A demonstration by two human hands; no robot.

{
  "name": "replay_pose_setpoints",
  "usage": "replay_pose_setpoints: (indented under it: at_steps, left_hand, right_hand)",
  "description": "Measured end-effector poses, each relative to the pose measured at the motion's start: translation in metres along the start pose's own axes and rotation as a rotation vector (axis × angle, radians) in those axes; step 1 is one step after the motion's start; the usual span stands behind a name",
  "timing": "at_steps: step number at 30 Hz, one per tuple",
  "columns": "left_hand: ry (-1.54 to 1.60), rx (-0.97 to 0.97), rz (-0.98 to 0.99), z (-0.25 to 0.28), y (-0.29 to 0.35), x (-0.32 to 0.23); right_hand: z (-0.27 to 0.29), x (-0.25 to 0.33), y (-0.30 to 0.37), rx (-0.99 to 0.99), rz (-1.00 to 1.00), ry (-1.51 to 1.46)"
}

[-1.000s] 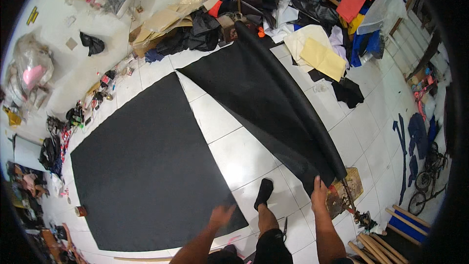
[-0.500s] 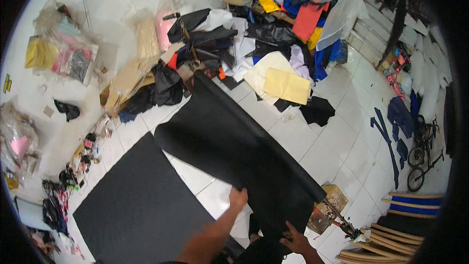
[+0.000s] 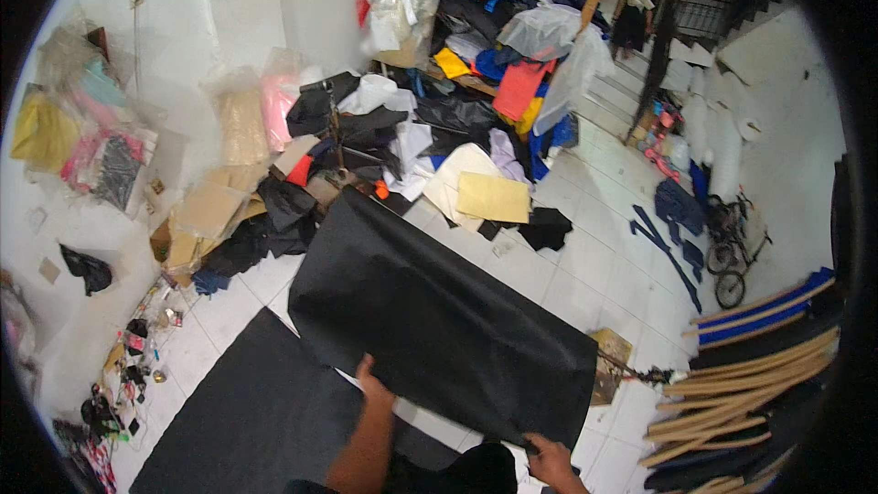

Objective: The person uses shears to cut a large piece of black fabric on the floor, using a wooden rod to smooth and position the material, and then folds the cut section.

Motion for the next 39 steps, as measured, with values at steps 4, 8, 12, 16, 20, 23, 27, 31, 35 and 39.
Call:
replay_pose_setpoints:
  at_steps: [4,8,12,16,20,23,27,31,35,39]
  left_hand:
    - [-0.088,0.044,-0.080,0.022,0.014,-0.138]
    - [-0.297,-0.145,-0.187,0.120,0.022,-0.262]
    - [-0.807,-0.307,-0.310,0.155,0.108,-0.294]
    - [-0.819,-0.447,-0.591,0.245,0.147,-0.364]
    - [-0.808,-0.102,-0.486,0.289,0.224,-0.420]
    - [-0.897,-0.188,-0.516,0.343,0.281,-0.464]
    - [-0.906,-0.269,-0.439,0.397,0.367,-0.506]
    - [-1.004,-0.401,-0.529,0.480,0.410,-0.585]
    - [-1.032,-0.412,-0.397,0.533,0.478,-0.647]
    - [-1.343,-0.320,-0.403,0.580,0.542,-0.693]
  right_hand:
    - [-0.027,0.046,0.091,-0.016,-0.007,0.149]
    - [-0.087,0.042,0.156,-0.200,-0.013,0.167]
    - [-0.223,-0.016,0.220,-0.058,-0.161,0.274]
    - [-0.301,0.015,0.268,0.081,-0.181,0.328]
    - [-0.371,0.056,0.370,0.126,-0.242,0.328]
    - [-0.437,0.068,0.442,0.146,-0.265,0.293]
    - [-0.511,0.092,0.532,0.323,-0.259,0.239]
    - [-0.560,0.157,0.604,0.185,-0.297,0.127]
    - [-0.612,0.220,0.656,0.291,-0.314,0.089]
    - [-0.681,0.231,0.727,0.434,-0.236,0.482]
Point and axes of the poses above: each hand's wrist, its own y-axis away from the middle knuckle, its own z-axis out of the back of the hand, x = y × z, the point moved 6 cm from there along -y, towards the middle knuckle, and after that the axes turned 10 degrees about y, right-handed, at the moved point
